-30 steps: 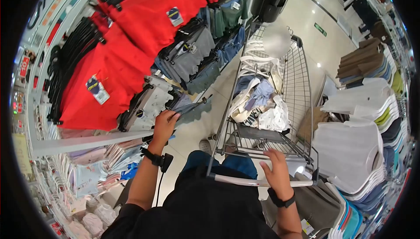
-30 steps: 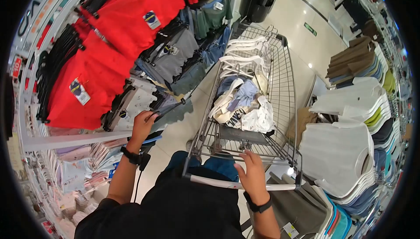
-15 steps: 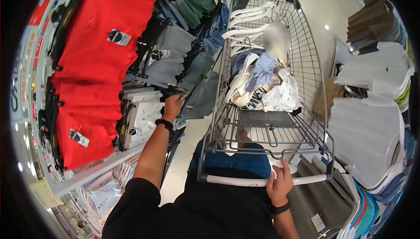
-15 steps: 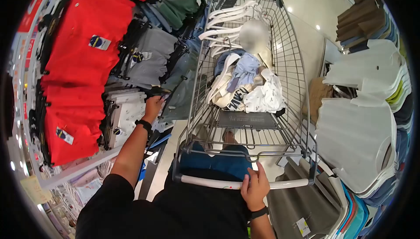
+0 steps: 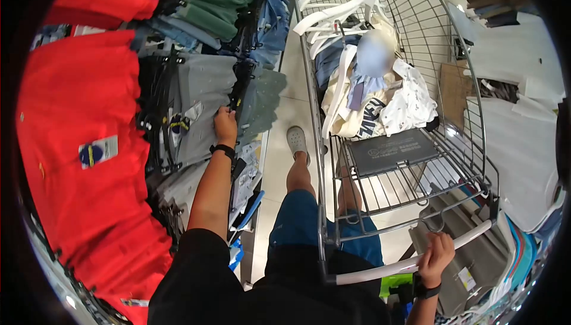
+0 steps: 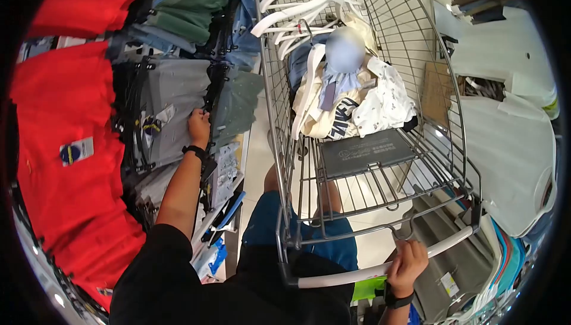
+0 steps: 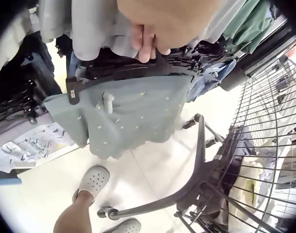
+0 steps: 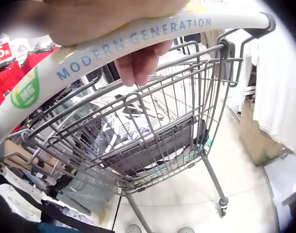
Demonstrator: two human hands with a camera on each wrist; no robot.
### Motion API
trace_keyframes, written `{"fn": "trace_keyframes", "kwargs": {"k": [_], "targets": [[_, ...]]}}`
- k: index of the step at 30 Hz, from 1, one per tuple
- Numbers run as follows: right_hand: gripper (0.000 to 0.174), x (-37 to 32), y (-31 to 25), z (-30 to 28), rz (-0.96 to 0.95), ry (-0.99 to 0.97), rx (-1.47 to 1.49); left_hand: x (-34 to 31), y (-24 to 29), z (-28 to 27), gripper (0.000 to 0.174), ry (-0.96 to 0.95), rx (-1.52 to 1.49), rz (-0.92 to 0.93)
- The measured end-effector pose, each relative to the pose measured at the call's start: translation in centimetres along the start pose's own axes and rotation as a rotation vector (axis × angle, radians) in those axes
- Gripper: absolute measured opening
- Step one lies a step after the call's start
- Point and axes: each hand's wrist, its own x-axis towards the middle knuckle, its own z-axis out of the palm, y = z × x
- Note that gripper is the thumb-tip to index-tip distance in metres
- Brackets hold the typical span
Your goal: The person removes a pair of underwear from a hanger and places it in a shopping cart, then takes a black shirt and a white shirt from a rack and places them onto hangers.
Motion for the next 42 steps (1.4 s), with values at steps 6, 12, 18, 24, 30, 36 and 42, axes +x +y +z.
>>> {"fn": "trace_keyframes", "kwargs": {"k": [6, 12, 18, 24, 30, 36, 42], "targets": [[0.023, 1.3, -1.2, -0.4, 0.087, -0.033, -0.028, 2.7, -1.1, 0.8, 0.018, -0.037, 0.006, -0.014], [0.025, 2.8, -3.7, -1.4, 0.063, 0.003, 0.017, 1.0, 1.5, -0.5, 0.024, -0.126, -0.001, 0.024], [0.022, 3.0, -7.6, -1.3, 0.061, 0.035, 0.006, 0.6, 3.6, 0.1, 0.024, -0.061, 0.139, 0.095], [0.024, 3.7, -9.9, -2.4, 0.069, -0.02, 0.039, 0.0, 5.3, -0.9, 0.021, -0.16, 0.27, 0.009], [0.02, 3.5, -9.6, -3.2, 0.112, -0.097, -0.002, 0.5, 6.8, -0.4, 0.025, -0.208, 0.436, -0.037], [0.022, 3.0, -9.2, -3.4, 0.115, -0.164, 0.018, 0.8, 8.4, -1.2, 0.041, -0.195, 0.438, -0.004], [0.017, 5.0, -9.1, -8.1, 0.348, -0.383, 0.625, 0.0, 11.1, -2.4, 0.044, -0.161, 0.369, -0.014]]}}
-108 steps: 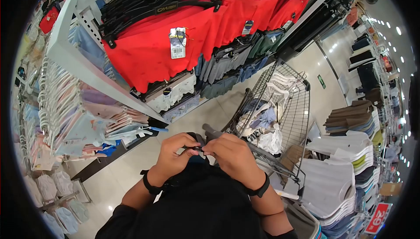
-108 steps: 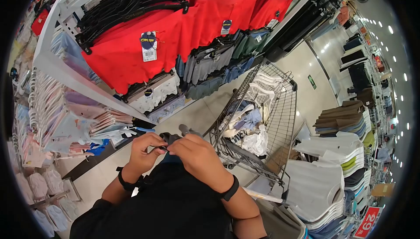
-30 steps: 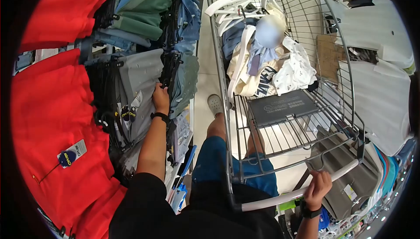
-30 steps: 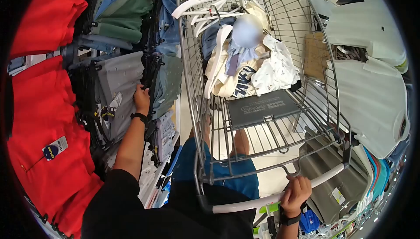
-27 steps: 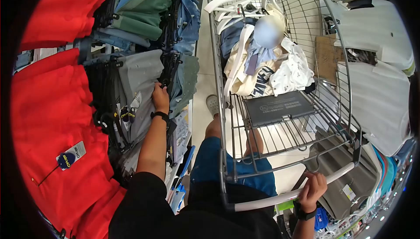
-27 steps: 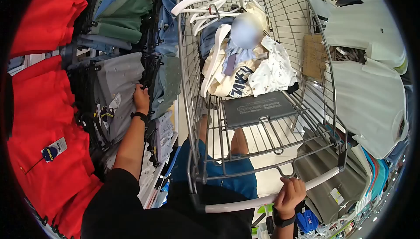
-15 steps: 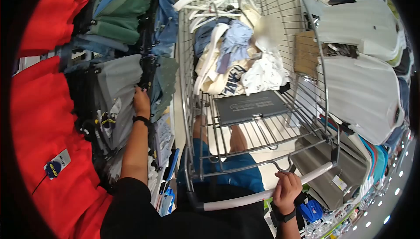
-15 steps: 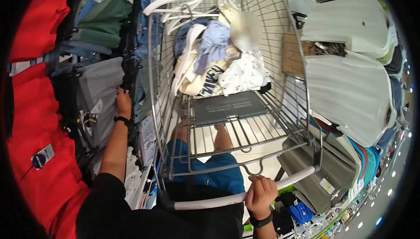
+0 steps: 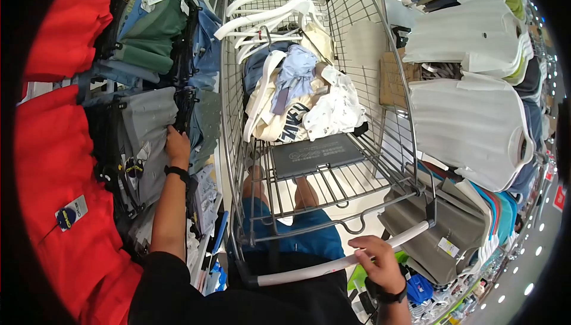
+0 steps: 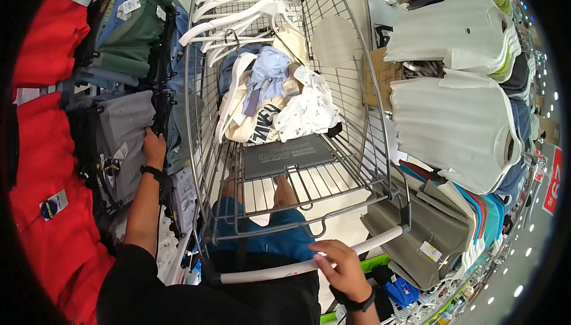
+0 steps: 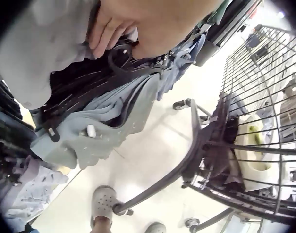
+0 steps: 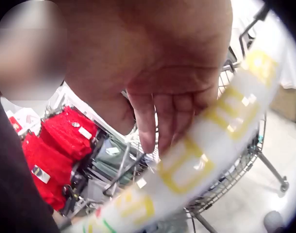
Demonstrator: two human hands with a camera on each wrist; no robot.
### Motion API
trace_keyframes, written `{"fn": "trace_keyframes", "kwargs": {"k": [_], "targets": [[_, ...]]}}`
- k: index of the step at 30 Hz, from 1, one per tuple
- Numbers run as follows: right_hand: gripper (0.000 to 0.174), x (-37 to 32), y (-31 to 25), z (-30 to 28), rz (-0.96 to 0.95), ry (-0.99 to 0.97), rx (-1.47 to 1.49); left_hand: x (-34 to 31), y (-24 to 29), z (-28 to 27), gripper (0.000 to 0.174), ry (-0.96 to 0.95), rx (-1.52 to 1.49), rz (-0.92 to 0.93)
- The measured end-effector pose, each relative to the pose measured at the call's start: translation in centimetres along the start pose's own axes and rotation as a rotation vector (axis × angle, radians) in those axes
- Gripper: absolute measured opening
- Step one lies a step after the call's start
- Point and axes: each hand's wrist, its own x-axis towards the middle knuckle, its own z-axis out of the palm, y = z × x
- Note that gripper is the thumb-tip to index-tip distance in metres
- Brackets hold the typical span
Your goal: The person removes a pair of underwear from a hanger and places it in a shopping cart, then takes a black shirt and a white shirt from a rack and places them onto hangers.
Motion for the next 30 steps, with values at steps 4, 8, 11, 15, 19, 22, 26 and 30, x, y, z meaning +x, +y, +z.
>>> {"fn": "trace_keyframes", "kwargs": {"k": [4, 8, 11, 15, 19, 22, 26, 30], "targets": [[0.015, 2.9, -1.3, -5.3, -0.222, 0.06, -0.074, -3.6, 0.8, -1.5, 0.044, -0.044, -0.164, 0.058], [0.017, 11.1, -2.7, -7.8, -0.325, 0.133, -0.19, -10.7, 2.8, -6.4, 0.04, -0.31, -0.613, 0.065], [0.025, 21.7, -0.1, -7.5, -0.38, -0.014, -0.223, -17.5, 4.7, -11.5, 0.04, -0.415, -0.708, 0.049], [0.037, 36.8, 4.1, -2.0, -0.51, -0.069, -0.522, -25.9, 7.8, -19.2, 0.042, -0.485, -0.763, -0.091], [0.073, 46.3, 6.2, 5.5, -0.382, -0.063, -0.71, -30.3, 8.5, -21.6, 0.047, -0.459, -0.526, -0.03], [0.079, 49.7, 8.0, 8.8, -0.422, 0.013, -0.715, -31.3, 10.0, -22.0, 0.045, -0.588, -0.826, -0.366], [0.057, 51.5, 10.2, 11.1, -0.488, 0.041, -0.697, -33.3, 8.3, -19.3, 0.037, -0.415, -0.709, -0.233], [0.015, 48.4, 7.7, 9.4, -0.553, 0.054, -0.732, -33.7, 8.9, -19.3, 0.033, -0.332, -0.671, -0.14]]}}
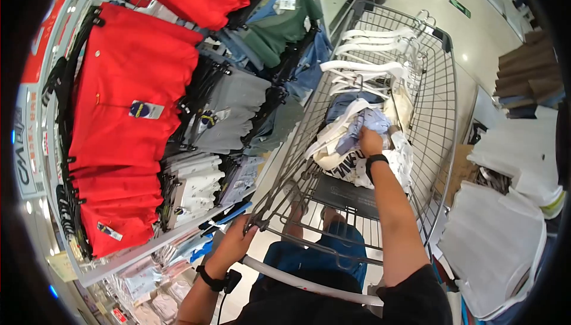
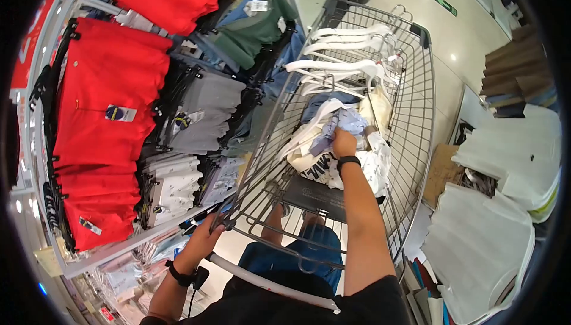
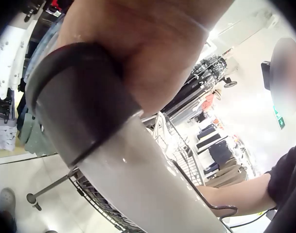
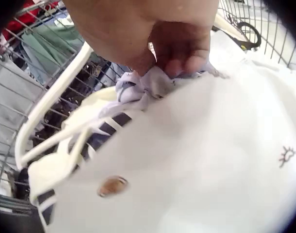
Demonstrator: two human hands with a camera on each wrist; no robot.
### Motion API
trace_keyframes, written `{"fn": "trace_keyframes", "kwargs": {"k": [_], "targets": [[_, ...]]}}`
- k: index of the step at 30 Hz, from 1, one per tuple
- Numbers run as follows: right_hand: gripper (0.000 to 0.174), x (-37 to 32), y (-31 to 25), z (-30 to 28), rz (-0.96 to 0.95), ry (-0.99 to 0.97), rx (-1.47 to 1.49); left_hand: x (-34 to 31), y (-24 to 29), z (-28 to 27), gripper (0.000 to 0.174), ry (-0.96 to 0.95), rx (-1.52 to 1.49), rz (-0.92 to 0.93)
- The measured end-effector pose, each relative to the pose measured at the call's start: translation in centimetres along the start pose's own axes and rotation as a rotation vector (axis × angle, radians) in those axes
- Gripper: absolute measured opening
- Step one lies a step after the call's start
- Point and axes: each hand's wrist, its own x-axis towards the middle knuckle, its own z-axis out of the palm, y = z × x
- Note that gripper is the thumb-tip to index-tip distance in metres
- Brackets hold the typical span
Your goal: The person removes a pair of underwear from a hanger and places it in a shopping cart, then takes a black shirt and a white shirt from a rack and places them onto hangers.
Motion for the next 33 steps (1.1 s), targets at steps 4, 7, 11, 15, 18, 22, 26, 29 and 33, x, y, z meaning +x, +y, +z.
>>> {"fn": "trace_keyframes", "kwargs": {"k": [4, 7, 11, 15, 18, 22, 26, 29, 33], "targets": [[0.011, -1.7, 0.9, -3.2, -0.181, 0.065, -0.06, -0.7, 3.0, -0.8, 0.034, -0.1, -0.014, -0.141], [0.01, -2.1, 1.9, -4.0, -0.131, 0.177, 0.385, -1.1, 3.0, -0.7, 0.037, -0.113, -0.022, -0.07], [0.013, -5.5, -4.7, -13.5, 0.251, -0.38, 1.604, -1.7, 2.1, -1.5, 0.053, -0.184, 0.007, -0.022], [0.042, -15.3, -16.1, -24.8, -0.021, -0.684, 1.584, -1.8, 5.8, -3.7, 0.066, -0.096, -0.055, 0.126], [0.028, -19.6, -21.0, -25.5, -0.649, -1.017, 1.279, -1.2, 5.5, -4.5, 0.072, -0.307, -0.647, -0.08], [0.015, -22.2, -24.2, -21.7, -0.788, -1.249, 1.092, -0.2, 3.9, -5.2, 0.054, -0.177, -0.221, 0.161], [0.023, -19.5, -21.7, -19.3, -0.685, -1.28, 1.002, -0.7, 5.7, -5.8, 0.035, 0.012, 0.335, 0.456], [0.018, -12.6, -16.3, -14.9, -0.242, -1.054, 1.34, -2.5, 12.5, -6.1, 0.024, 0.222, 0.58, 0.623], [0.028, -0.8, -2.4, -0.2, 0.299, -0.047, 0.963, -5.8, 8.1, -6.0, 0.029, 0.209, -0.272, 0.214]]}}
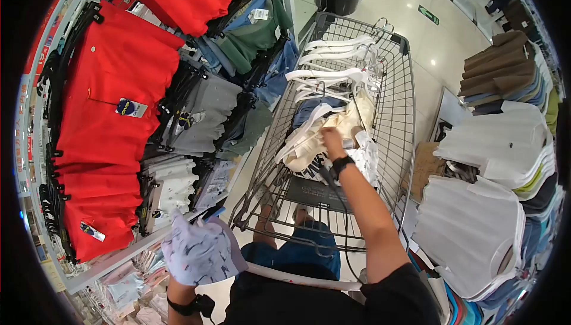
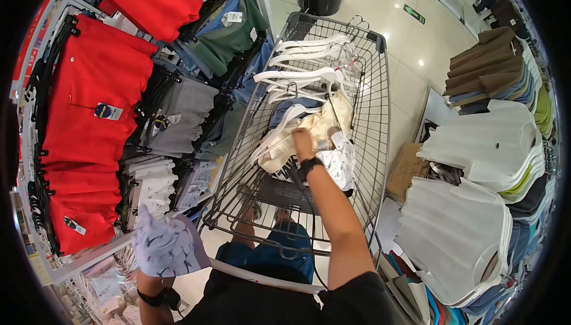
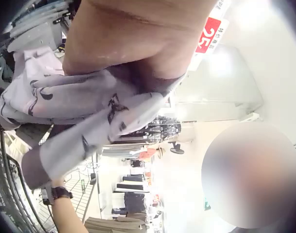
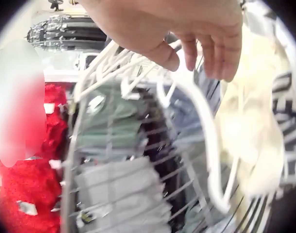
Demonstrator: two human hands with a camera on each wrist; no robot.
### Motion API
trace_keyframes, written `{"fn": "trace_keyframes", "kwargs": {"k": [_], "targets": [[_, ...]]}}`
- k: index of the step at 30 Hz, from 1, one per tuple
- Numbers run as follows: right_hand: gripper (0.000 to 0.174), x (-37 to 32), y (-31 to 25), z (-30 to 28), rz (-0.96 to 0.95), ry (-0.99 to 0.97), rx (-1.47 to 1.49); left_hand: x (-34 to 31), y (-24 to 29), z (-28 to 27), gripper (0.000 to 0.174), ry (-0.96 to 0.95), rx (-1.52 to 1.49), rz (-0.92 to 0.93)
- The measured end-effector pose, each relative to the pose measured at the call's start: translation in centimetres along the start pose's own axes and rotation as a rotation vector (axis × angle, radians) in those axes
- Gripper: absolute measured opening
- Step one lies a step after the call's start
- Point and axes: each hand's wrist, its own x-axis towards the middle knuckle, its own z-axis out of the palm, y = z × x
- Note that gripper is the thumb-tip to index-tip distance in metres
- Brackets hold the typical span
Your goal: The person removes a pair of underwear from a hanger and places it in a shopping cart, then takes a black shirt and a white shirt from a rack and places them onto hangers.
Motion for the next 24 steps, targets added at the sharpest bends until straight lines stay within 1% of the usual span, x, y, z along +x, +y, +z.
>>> {"fn": "trace_keyframes", "kwargs": {"k": [1, 3, 5, 8, 11, 14, 15, 17, 18, 21, 22, 24], "targets": [[0.04, 2.9, 2.1, -1.9, -0.051, 0.227, -0.321, -0.8, -0.3, -0.7, 0.03, 0.036, -0.167, -0.097], [0.055, 2.9, 0.1, -5.5, -0.125, 0.527, -0.472, -2.5, -0.9, -2.2, 0.031, 0.129, -0.387, -0.207], [0.058, 2.8, -0.7, -7.5, -0.164, 0.591, -0.632, -3.8, -1.8, -3.6, 0.033, 0.22, -0.522, -0.266], [0.063, 5.0, 2.4, -8.7, -0.025, 0.513, -0.755, -6.1, -3.2, -4.8, 0.035, 0.29, -0.597, -0.319], [0.06, 4.6, 0.5, -8.7, 0.064, 0.364, -0.667, -7.8, -4.5, -5.0, 0.037, 0.327, -0.643, -0.346], [0.048, 5.6, 3.4, -8.9, -0.031, 0.176, -0.53, -8.6, -4.8, -5.1, 0.04, 0.336, -0.661, -0.359], [0.042, 4.9, 3.2, -8.8, -0.051, 0.173, -0.563, -8.7, -4.9, -5.0, 0.041, 0.345, -0.68, -0.359], [0.031, 3.3, 2.3, -8.4, -0.112, 0.177, -0.628, -8.6, -4.8, -5.0, 0.042, 0.346, -0.696, -0.35], [0.027, 2.8, 2.2, -8.5, -0.224, 0.255, -0.724, -8.6, -4.8, -5.0, 0.043, 0.347, -0.704, -0.343], [0.031, 2.2, 0.1, -9.6, -0.201, 0.447, -0.837, -9.1, -5.1, -5.1, 0.045, 0.348, -0.726, -0.327], [0.036, 3.1, 0.3, -9.9, -0.19, 0.495, -0.926, -9.4, -5.2, -5.1, 0.046, 0.344, -0.725, -0.327], [0.035, 4.3, 2.4, -9.6, -0.319, 0.578, -1.026, -10.5, -5.6, -4.9, 0.048, 0.341, -0.725, -0.33]]}}
